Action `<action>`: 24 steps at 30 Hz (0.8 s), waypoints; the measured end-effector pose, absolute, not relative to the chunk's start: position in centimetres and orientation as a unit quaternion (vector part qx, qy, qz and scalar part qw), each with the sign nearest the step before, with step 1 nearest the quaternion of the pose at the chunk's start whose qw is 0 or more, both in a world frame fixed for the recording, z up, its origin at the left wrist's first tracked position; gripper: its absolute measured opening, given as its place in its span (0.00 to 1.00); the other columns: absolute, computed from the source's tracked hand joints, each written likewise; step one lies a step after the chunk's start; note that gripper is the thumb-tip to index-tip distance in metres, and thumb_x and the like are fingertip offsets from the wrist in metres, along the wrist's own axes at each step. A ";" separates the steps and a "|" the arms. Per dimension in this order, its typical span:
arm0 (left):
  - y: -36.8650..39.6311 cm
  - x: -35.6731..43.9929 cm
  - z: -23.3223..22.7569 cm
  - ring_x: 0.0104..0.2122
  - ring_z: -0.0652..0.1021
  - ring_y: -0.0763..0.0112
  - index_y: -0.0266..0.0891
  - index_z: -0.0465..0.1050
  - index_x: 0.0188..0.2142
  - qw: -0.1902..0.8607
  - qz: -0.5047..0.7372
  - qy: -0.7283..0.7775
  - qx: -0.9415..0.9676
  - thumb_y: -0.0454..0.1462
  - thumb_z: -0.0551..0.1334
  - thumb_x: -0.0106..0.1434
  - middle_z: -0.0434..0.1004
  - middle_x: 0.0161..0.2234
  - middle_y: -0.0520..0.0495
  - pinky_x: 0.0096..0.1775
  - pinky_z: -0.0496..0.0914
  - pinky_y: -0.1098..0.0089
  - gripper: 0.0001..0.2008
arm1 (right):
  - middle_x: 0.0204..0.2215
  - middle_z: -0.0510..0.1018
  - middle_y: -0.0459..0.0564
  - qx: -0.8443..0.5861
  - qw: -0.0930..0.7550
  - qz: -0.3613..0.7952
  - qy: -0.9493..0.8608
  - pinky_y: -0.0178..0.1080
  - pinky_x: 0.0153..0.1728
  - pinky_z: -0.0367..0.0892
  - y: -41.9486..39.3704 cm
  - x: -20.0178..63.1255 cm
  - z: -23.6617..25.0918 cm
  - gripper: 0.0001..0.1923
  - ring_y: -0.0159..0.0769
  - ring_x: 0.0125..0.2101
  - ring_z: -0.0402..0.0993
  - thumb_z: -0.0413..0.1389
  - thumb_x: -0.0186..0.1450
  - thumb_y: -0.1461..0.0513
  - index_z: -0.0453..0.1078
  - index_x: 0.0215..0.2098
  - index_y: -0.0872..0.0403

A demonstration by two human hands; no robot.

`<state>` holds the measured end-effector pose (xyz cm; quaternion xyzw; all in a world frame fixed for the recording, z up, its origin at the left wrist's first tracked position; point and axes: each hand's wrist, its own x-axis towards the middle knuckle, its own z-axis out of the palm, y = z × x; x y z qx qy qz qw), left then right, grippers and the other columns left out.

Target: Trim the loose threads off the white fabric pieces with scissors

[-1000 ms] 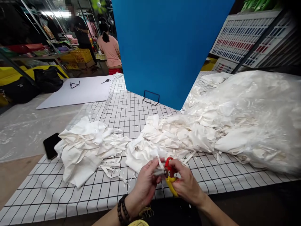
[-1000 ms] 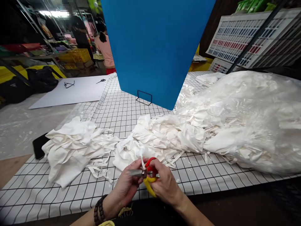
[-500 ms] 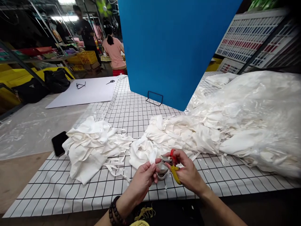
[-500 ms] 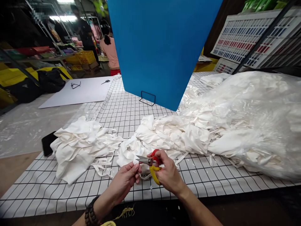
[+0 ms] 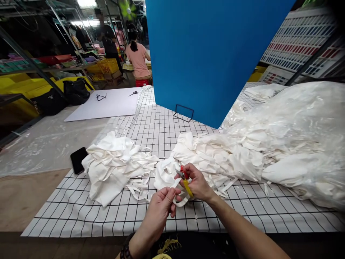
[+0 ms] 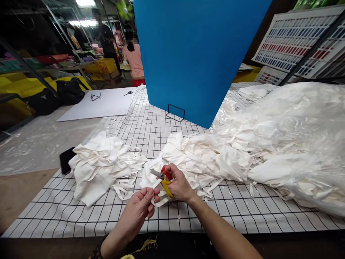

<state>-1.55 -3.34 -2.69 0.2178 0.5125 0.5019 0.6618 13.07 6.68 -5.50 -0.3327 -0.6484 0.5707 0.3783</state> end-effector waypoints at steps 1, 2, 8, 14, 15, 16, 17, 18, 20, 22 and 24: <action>-3.3 -1.5 -2.7 0.17 0.63 0.85 0.33 0.75 0.33 0.628 0.517 0.532 0.238 0.50 0.66 0.57 0.75 0.33 0.46 0.20 0.58 0.78 0.20 | 0.32 0.78 0.47 -0.341 0.402 0.567 -0.633 0.37 0.33 0.68 6.7 13.0 -5.4 0.15 0.34 0.30 0.71 0.62 0.58 0.57 0.60 0.35 0.49; -3.2 -1.4 -2.8 0.18 0.64 0.85 0.33 0.76 0.32 0.590 0.533 0.548 0.260 0.50 0.65 0.57 0.75 0.40 0.43 0.21 0.59 0.77 0.19 | 0.33 0.78 0.47 -0.348 0.422 0.566 -0.617 0.38 0.34 0.68 6.6 12.9 -5.4 0.15 0.34 0.30 0.72 0.62 0.58 0.56 0.59 0.36 0.49; -2.4 -1.1 -3.2 0.17 0.63 0.86 0.35 0.76 0.33 0.552 0.578 0.506 0.324 0.46 0.61 0.63 0.69 0.54 0.39 0.20 0.60 0.76 0.15 | 0.31 0.76 0.45 -0.357 0.376 0.627 -0.581 0.35 0.31 0.67 5.4 12.8 -4.9 0.18 0.32 0.29 0.72 0.66 0.56 0.58 0.59 0.34 0.50; -2.0 -1.3 -3.5 0.24 0.74 0.75 0.37 0.74 0.37 0.529 0.553 0.499 0.408 0.43 0.57 0.67 0.75 0.32 0.48 0.32 0.69 0.71 0.12 | 0.30 0.74 0.43 -0.456 0.303 0.538 -0.641 0.34 0.26 0.63 5.4 17.1 -2.1 0.16 0.32 0.26 0.68 0.63 0.57 0.55 0.60 0.33 0.49; -2.0 -1.4 -3.4 0.26 0.74 0.74 0.37 0.74 0.37 0.513 0.537 0.506 0.438 0.43 0.56 0.68 0.74 0.33 0.48 0.34 0.69 0.70 0.12 | 0.26 0.72 0.42 -0.474 0.265 0.490 -0.682 0.34 0.23 0.61 5.4 18.0 -1.4 0.17 0.32 0.24 0.65 0.64 0.56 0.54 0.60 0.32 0.49; -2.0 -1.6 -3.3 0.27 0.75 0.73 0.37 0.74 0.37 0.498 0.520 0.514 0.466 0.42 0.55 0.69 0.73 0.33 0.47 0.35 0.69 0.70 0.12 | 0.23 0.70 0.41 -0.482 0.226 0.440 -0.723 0.34 0.22 0.59 5.3 18.7 -0.8 0.18 0.32 0.23 0.64 0.65 0.54 0.54 0.60 0.31 0.49; -2.0 -1.7 -3.1 0.28 0.75 0.72 0.37 0.73 0.37 0.484 0.504 0.519 0.493 0.41 0.55 0.69 0.72 0.32 0.48 0.36 0.69 0.70 0.12 | 0.22 0.69 0.41 -0.485 0.192 0.394 -0.757 0.34 0.22 0.58 5.1 19.3 -0.3 0.18 0.32 0.22 0.63 0.65 0.53 0.55 0.60 0.31 0.49; -2.0 -1.9 -3.0 0.29 0.74 0.71 0.38 0.73 0.36 0.471 0.489 0.522 0.517 0.40 0.54 0.69 0.72 0.31 0.48 0.36 0.68 0.70 0.12 | 0.22 0.70 0.41 -0.483 0.167 0.354 -0.783 0.35 0.22 0.57 4.9 19.7 0.2 0.19 0.33 0.22 0.63 0.65 0.51 0.55 0.60 0.31 0.49; -2.0 -2.0 -2.8 0.30 0.74 0.71 0.38 0.72 0.35 0.452 0.464 0.523 0.554 0.39 0.53 0.70 0.70 0.30 0.48 0.36 0.67 0.70 0.11 | 0.24 0.71 0.43 -0.480 0.144 0.303 -0.811 0.36 0.24 0.58 4.5 19.7 0.8 0.19 0.34 0.23 0.64 0.65 0.51 0.55 0.60 0.33 0.49; -1.9 -1.9 -2.7 0.30 0.74 0.71 0.38 0.71 0.35 0.446 0.451 0.520 0.572 0.38 0.53 0.70 0.69 0.31 0.48 0.35 0.67 0.71 0.11 | 0.24 0.71 0.44 -0.480 0.136 0.278 -0.821 0.36 0.24 0.58 4.1 19.3 1.0 0.18 0.34 0.23 0.64 0.63 0.52 0.55 0.60 0.33 0.50; -1.9 -1.8 -2.7 0.29 0.73 0.72 0.39 0.71 0.36 0.447 0.447 0.516 0.578 0.38 0.52 0.70 0.69 0.32 0.48 0.34 0.67 0.71 0.11 | 0.25 0.72 0.45 -0.482 0.130 0.265 -0.825 0.36 0.24 0.58 3.9 18.8 1.1 0.17 0.35 0.24 0.65 0.63 0.53 0.55 0.59 0.32 0.50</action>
